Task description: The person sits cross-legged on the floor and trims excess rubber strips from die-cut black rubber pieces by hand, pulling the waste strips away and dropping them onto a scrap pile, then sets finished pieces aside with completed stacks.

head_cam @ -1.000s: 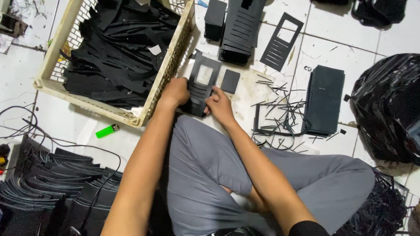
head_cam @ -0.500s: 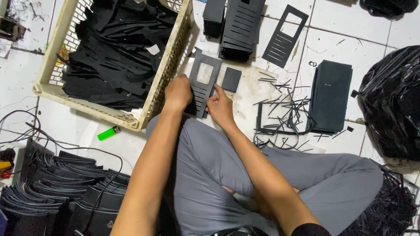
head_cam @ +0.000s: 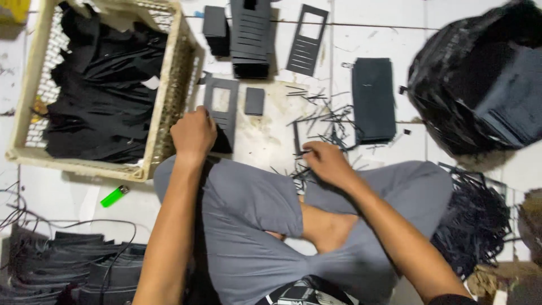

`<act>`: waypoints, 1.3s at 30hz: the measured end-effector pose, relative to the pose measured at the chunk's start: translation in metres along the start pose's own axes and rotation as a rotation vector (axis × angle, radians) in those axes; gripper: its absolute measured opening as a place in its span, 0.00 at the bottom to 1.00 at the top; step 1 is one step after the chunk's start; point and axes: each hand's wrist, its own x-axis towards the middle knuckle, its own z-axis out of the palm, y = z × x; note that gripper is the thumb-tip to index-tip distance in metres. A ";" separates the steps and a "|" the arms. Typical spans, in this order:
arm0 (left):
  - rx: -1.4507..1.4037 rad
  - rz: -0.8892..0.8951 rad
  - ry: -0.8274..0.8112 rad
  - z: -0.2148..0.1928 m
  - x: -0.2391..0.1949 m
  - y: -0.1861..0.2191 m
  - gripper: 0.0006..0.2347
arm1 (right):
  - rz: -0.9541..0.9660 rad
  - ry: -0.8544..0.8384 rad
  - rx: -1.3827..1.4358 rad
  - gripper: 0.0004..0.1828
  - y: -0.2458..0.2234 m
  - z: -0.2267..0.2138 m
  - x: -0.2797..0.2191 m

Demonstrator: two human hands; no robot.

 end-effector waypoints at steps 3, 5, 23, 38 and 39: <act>-0.054 0.078 -0.043 0.009 -0.012 0.024 0.10 | 0.096 0.147 -0.107 0.15 0.041 -0.037 -0.023; -0.113 0.117 -0.081 0.006 -0.028 0.062 0.11 | 0.139 0.179 -0.116 0.18 0.074 -0.042 -0.027; 0.067 0.621 -0.279 0.069 -0.078 0.157 0.20 | 0.060 -0.309 -0.259 0.24 0.023 -0.040 -0.041; 0.072 0.218 -0.798 0.028 -0.093 0.167 0.32 | -0.011 0.166 -0.255 0.37 0.080 -0.045 0.049; 0.033 0.250 -0.862 0.030 -0.093 0.168 0.35 | 0.040 0.076 -0.270 0.42 0.082 -0.040 0.057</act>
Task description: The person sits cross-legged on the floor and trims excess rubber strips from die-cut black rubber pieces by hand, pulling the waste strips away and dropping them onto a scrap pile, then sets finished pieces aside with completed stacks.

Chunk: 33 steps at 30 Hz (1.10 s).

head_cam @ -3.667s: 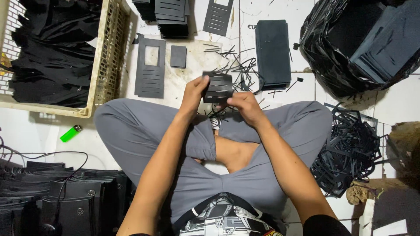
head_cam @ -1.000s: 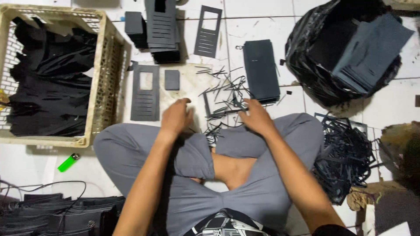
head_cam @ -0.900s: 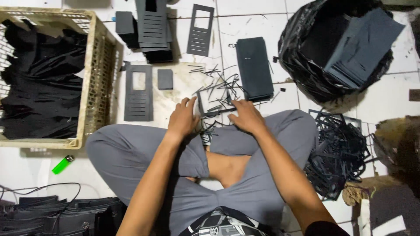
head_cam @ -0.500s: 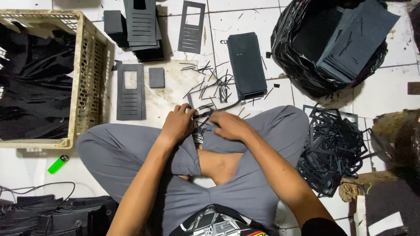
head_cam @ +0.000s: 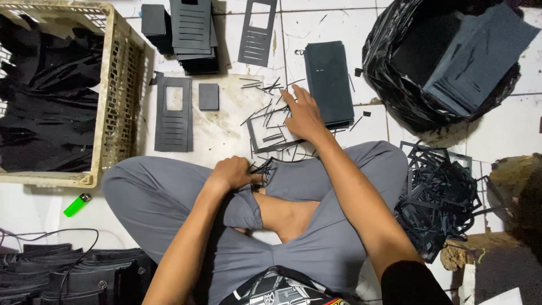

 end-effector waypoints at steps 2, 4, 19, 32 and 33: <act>-0.029 0.030 0.023 0.020 0.024 -0.008 0.33 | 0.009 -0.025 -0.042 0.41 0.004 0.019 0.004; -0.063 0.058 0.056 0.049 0.050 -0.020 0.34 | 0.009 -0.047 -0.091 0.40 0.003 0.027 0.005; -0.122 0.223 0.437 0.044 0.056 -0.012 0.14 | -0.077 -0.123 0.124 0.12 -0.036 0.036 -0.056; -0.354 -0.057 0.385 0.034 0.044 -0.011 0.24 | 0.104 0.146 -0.005 0.28 -0.007 0.035 -0.043; -0.375 -0.043 0.350 0.037 0.048 -0.013 0.26 | 0.138 0.070 -0.074 0.32 -0.014 0.035 -0.045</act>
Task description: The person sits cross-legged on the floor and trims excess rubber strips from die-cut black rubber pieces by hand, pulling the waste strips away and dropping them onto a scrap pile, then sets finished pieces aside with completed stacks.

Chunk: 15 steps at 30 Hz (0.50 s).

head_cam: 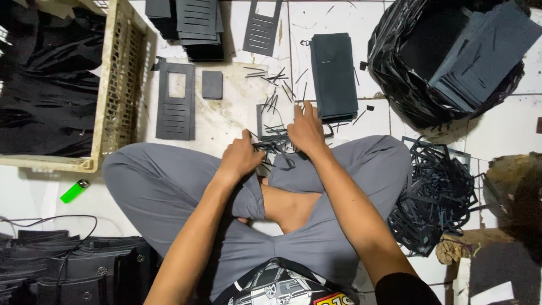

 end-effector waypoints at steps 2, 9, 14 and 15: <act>-0.051 0.043 0.000 -0.008 -0.007 0.006 0.25 | -0.025 0.029 0.037 0.30 0.002 0.009 -0.001; -0.294 0.154 0.046 -0.004 -0.003 0.009 0.25 | 0.040 0.043 0.378 0.18 0.023 0.024 0.010; -0.388 0.190 0.170 -0.013 -0.010 0.012 0.19 | -0.133 -0.050 0.423 0.19 0.008 0.014 -0.013; -0.337 0.145 0.222 -0.009 -0.006 0.007 0.17 | -0.135 -0.047 0.439 0.20 0.008 0.015 -0.015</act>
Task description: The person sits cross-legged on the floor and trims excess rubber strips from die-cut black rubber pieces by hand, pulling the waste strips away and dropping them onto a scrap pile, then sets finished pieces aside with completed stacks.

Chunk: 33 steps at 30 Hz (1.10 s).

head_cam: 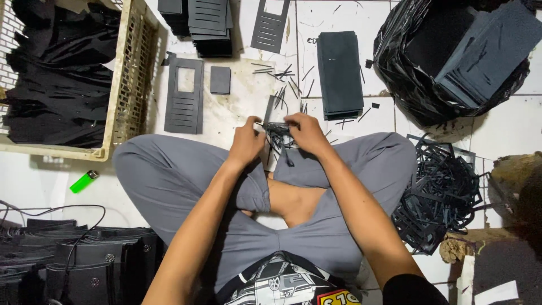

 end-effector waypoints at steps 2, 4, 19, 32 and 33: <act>-0.046 -0.070 0.025 0.009 0.007 -0.019 0.18 | 0.036 -0.001 -0.140 0.21 0.005 0.001 0.001; -0.091 -0.141 0.046 0.018 0.009 -0.027 0.20 | 0.076 -0.001 -0.278 0.24 0.007 0.010 -0.001; -0.368 -0.037 -0.016 0.039 -0.007 0.016 0.23 | 0.198 0.032 0.190 0.30 -0.014 0.024 -0.026; -0.586 0.334 -0.259 0.093 -0.089 0.192 0.20 | 0.125 0.656 0.277 0.24 -0.068 -0.131 -0.173; -0.622 0.371 -0.292 0.106 -0.092 0.204 0.20 | 0.112 0.721 0.229 0.24 -0.062 -0.141 -0.187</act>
